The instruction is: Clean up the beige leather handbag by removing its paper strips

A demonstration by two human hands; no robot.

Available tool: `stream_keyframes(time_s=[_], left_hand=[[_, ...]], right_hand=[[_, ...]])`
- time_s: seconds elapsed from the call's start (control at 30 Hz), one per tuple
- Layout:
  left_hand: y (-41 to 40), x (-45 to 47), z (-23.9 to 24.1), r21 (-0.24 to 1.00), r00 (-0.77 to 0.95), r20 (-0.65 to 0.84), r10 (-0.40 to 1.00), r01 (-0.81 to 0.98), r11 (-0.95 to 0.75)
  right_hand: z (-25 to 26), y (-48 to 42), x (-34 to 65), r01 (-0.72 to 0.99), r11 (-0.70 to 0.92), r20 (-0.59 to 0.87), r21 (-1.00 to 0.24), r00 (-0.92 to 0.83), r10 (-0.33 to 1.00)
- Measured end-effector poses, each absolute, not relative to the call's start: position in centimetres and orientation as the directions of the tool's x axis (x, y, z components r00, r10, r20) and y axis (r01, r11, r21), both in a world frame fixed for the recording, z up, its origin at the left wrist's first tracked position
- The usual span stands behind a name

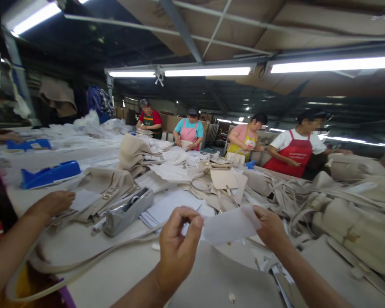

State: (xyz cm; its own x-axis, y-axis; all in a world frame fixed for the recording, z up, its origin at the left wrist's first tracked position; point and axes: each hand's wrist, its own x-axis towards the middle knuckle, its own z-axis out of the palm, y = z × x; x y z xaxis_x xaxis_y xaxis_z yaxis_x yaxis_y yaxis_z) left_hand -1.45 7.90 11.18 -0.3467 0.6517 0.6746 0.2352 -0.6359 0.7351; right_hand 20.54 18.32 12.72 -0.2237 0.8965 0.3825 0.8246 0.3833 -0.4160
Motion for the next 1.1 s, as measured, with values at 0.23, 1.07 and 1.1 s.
stream_keyframes(time_s=[0.23, 1.07, 1.1], left_hand=[[10.5, 2.4, 11.9, 0.676, 0.026, 0.511, 0.859, 0.606, -0.42], [4.6, -1.0, 8.7, 0.099, 0.636, 0.554, 0.537, 0.59, -0.801], [4.5, -0.7, 7.6, 0.054, 0.665, 0.542, 0.514, 0.583, -0.811]], right_hand=[[14.7, 17.0, 19.6, 0.968, 0.233, 0.401, -0.094, -0.178, 0.899], [5.4, 10.9, 26.9, 0.669, 0.742, 0.542, 0.043, -0.639, 0.545], [4.5, 10.5, 27.2, 0.677, 0.735, 0.504, 0.024, -0.643, 0.576]])
